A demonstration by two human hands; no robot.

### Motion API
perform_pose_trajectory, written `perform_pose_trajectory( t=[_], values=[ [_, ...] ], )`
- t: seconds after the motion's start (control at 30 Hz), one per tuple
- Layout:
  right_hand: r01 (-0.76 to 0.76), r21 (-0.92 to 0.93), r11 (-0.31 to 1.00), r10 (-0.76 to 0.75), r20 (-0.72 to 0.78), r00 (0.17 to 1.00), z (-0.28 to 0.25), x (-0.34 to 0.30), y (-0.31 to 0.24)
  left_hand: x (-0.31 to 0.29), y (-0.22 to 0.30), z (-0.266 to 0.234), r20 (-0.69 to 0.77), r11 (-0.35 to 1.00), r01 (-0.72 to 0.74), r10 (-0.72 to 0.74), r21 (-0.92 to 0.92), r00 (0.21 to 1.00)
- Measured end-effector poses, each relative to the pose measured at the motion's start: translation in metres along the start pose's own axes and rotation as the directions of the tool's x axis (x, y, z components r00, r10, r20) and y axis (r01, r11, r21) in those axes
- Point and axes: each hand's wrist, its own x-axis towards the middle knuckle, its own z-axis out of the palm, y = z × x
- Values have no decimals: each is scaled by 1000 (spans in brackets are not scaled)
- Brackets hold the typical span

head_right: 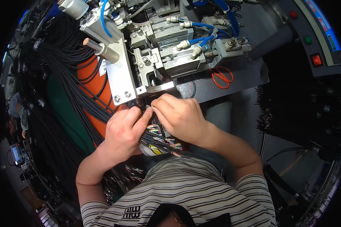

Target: The person organizes and inserts individual wires from a large wiring harness into an assembly machine or connector jig by hand.

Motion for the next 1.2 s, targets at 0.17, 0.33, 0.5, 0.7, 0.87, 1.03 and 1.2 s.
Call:
perform_pose_trajectory(
  t=[0.17, 0.33, 0.5, 0.7, 0.87, 1.03, 1.2],
  values=[
    [-249, 170, 954, 206, 235, 950, -2, 7, 9, -7, -4, -1, 8, 998, 54, -53, -30, 999],
    [-405, 266, 875, 329, 288, 899, -3, 3, 9, -31, -19, -1, -135, 965, 174, -202, -199, 970],
    [-252, 144, 957, 236, 122, 964, -6, -5, 0, -35, -20, 8, -207, 964, 214, -244, -157, 947],
    [-1, 489, 873, -77, 139, 987, 6, 1, -12, -25, -18, -3, -162, 952, 97, -149, -290, 975],
    [-300, 597, 744, 144, 295, 944, -9, 2, -30, -30, -19, -2, -90, 942, 102, -138, -319, 986],
    [-214, 522, 825, 118, 211, 970, 0, -3, -18, -25, -21, 0, -178, 930, 45, -117, -364, 977],
    [-483, 823, 298, 280, 409, 869, 2, -8, -20, -29, -7, -2, -279, 948, -7, -87, -318, 956]
  ],
)
